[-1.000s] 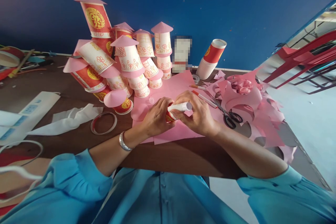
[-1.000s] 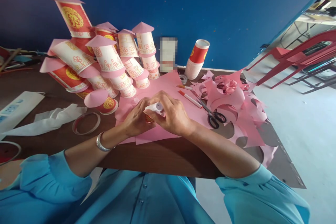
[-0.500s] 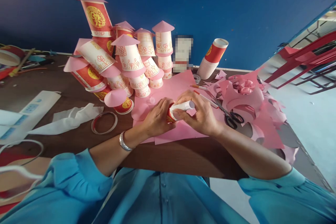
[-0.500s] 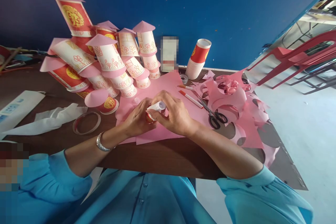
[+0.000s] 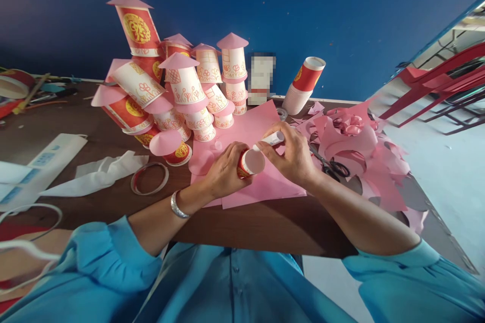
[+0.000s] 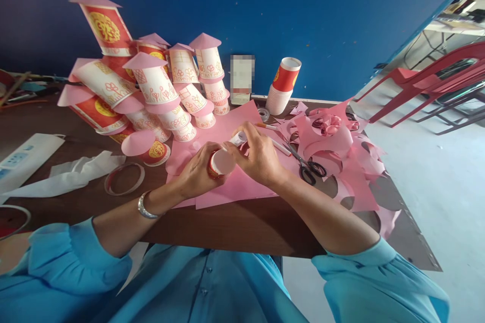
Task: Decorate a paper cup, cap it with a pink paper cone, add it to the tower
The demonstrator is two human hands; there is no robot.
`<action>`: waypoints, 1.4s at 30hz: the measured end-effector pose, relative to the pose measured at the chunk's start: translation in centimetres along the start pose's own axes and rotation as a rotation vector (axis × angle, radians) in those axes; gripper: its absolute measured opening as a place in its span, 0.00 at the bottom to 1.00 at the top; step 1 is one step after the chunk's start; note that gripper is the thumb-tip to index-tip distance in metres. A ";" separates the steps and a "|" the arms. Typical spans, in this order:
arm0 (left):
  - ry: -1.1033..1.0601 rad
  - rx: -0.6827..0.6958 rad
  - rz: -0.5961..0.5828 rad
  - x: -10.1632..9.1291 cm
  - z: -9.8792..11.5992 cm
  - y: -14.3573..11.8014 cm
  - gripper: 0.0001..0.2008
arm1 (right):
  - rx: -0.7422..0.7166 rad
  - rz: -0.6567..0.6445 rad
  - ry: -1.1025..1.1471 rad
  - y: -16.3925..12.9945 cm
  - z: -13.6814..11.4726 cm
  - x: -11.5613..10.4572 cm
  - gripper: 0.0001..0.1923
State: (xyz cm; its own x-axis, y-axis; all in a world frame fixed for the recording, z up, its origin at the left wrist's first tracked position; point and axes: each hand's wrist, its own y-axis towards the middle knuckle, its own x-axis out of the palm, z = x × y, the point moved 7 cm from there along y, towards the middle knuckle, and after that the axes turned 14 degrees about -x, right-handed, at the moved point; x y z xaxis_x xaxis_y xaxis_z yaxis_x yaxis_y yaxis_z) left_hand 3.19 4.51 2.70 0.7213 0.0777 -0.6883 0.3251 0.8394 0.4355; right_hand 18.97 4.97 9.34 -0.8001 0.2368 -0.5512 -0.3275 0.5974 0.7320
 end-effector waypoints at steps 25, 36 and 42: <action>-0.007 -0.098 0.152 -0.8 -2.0 0.2 0.26 | 0.237 -0.010 0.542 -0.7 -0.4 1.5 0.19; -0.146 -0.154 0.007 -0.5 -1.6 0.5 0.28 | 0.300 0.202 0.506 -0.3 2.5 -0.2 0.21; -0.130 -0.157 0.025 -0.4 -1.7 0.5 0.26 | 0.244 0.123 0.498 -0.3 0.7 0.2 0.20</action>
State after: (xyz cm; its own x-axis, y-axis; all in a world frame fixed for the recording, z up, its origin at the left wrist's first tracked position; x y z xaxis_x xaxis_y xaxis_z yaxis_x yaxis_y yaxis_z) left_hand 2.00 5.81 2.22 0.8040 0.0381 -0.5935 0.2139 0.9126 0.3484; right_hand 19.28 5.40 8.79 -0.9849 -0.0390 -0.1689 -0.1386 0.7620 0.6325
